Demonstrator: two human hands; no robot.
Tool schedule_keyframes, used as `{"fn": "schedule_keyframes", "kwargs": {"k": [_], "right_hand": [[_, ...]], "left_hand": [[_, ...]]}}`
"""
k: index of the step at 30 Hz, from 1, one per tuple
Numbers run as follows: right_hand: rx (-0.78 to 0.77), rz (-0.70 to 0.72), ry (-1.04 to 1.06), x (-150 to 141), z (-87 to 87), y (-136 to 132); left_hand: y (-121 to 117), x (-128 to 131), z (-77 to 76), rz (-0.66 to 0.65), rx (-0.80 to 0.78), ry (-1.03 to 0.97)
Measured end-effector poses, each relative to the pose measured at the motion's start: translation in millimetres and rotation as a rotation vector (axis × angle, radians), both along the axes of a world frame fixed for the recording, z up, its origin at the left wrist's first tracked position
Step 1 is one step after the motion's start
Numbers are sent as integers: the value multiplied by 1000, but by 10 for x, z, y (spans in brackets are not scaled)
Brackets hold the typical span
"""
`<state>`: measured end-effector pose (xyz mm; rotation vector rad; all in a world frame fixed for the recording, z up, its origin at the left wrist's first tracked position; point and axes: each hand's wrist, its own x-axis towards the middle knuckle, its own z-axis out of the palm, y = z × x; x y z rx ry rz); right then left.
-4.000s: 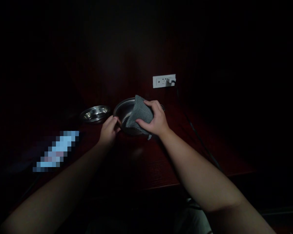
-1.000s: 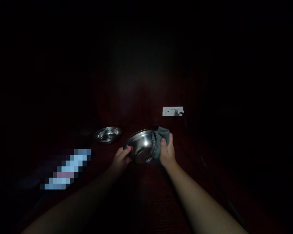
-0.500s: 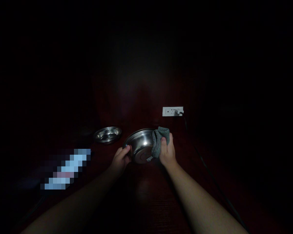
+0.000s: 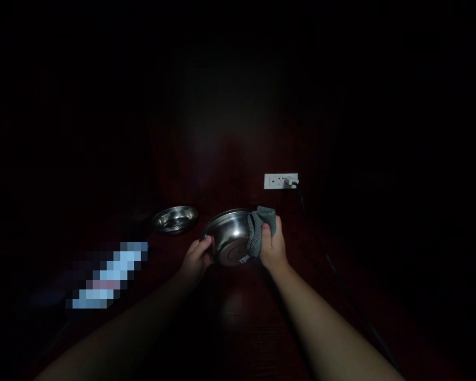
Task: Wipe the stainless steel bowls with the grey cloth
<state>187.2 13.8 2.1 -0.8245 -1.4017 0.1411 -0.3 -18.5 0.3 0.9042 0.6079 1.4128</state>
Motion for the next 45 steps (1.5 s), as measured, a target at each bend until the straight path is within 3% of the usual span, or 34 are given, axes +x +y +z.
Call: {"fn": "schedule_keyframes", "kwargs": {"k": [11,26,37,45], "right_hand": [[-26,98,-77,39,-17,-46],[-73,34,-202,-27,60,-104],[-77,101,-265,-82,68,-146],[-141,183,-203,-130,21,-155]], "left_hand": [[-27,16,26,7,-15,5],[13,-15,6,9,39,165],[-29,-20,84,137,208,378],[-39,-67,129,268,380,726]]}}
